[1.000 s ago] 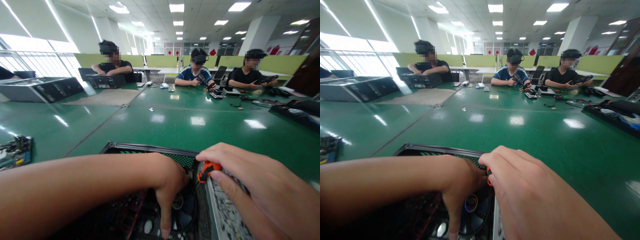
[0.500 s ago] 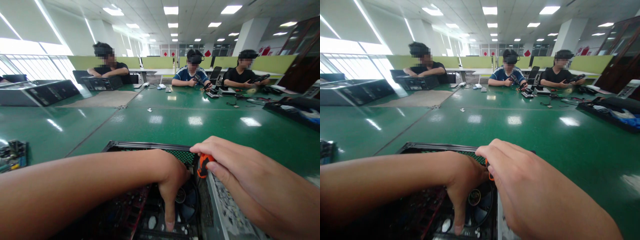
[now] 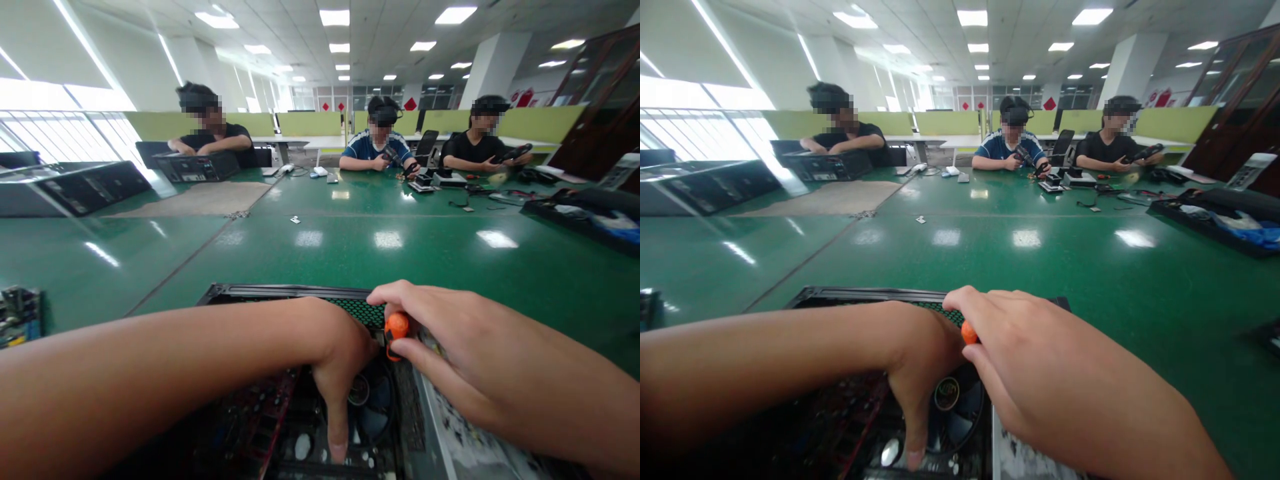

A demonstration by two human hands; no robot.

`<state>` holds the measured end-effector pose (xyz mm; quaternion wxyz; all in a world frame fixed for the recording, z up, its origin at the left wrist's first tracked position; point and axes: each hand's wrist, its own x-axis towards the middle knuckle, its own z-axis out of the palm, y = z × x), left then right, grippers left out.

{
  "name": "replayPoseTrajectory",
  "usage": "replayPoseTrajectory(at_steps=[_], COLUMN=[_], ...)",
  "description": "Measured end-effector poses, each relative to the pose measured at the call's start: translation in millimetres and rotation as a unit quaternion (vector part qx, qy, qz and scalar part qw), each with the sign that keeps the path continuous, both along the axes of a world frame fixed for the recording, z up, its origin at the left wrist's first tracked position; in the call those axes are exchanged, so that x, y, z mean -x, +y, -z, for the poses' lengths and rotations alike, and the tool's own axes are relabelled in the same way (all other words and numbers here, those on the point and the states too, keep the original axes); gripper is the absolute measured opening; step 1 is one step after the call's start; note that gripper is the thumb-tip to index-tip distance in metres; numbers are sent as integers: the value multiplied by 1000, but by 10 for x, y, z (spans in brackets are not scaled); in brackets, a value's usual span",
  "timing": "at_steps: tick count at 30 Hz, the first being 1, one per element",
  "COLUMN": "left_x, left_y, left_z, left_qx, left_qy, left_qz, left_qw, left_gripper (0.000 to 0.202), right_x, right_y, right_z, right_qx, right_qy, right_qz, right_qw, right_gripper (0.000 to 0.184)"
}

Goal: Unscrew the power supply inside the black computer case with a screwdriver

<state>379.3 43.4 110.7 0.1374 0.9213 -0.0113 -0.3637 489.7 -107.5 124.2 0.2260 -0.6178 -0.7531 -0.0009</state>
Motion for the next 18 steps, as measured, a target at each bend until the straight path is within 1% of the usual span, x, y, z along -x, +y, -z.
replayPoseTrajectory(at_steps=[4,8,12,15,18], left_x=[-5,-7,10,25,29], left_y=[-11,-9,5,17,20], left_z=[-8,-3,17,27,20], left_qx=[-8,-21,-4,20,38], left_qy=[0,40,17,-4,-15], left_qz=[23,53,27,2,-10], left_qw=[1000,998,999,1000,999], left_gripper=[112,120,126,120,116], right_x=[29,48,48,43,50], right_y=[-32,-65,-55,-66,-88], right_z=[-112,-137,-147,-167,-186], right_qx=[21,26,41,40,34], right_qy=[26,40,38,30,34], right_qz=[12,23,20,14,19], right_qw=[999,999,998,999,999], right_gripper=[24,17,16,15,16])
